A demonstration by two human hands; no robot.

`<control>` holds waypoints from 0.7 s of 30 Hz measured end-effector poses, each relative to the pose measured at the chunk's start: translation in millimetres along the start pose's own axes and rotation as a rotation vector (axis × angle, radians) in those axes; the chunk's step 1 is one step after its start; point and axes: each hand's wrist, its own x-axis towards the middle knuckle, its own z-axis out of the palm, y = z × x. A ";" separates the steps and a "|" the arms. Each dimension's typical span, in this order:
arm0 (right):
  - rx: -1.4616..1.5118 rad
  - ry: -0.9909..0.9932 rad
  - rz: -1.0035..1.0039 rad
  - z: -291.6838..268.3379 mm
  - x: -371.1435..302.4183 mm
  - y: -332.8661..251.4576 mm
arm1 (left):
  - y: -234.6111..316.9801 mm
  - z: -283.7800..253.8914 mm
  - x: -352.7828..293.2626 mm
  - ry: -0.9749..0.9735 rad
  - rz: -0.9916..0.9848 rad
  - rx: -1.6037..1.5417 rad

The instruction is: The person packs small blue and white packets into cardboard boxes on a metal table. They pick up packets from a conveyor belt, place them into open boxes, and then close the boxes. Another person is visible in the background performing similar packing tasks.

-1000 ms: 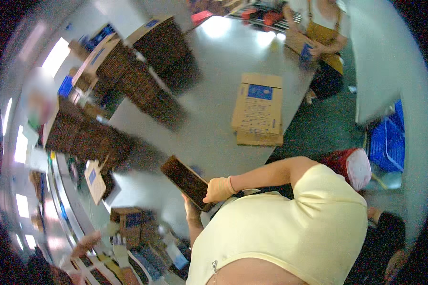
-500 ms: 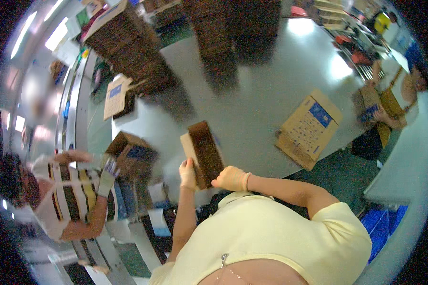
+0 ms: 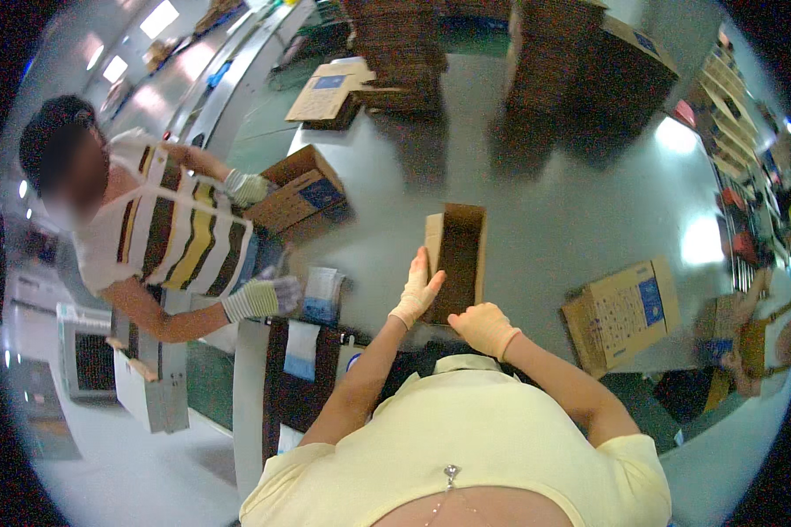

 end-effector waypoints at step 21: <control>-0.071 0.146 0.052 8.6 10.9 -15.2 | -35.6 -60.3 -120.9 0.120 0.115 0.679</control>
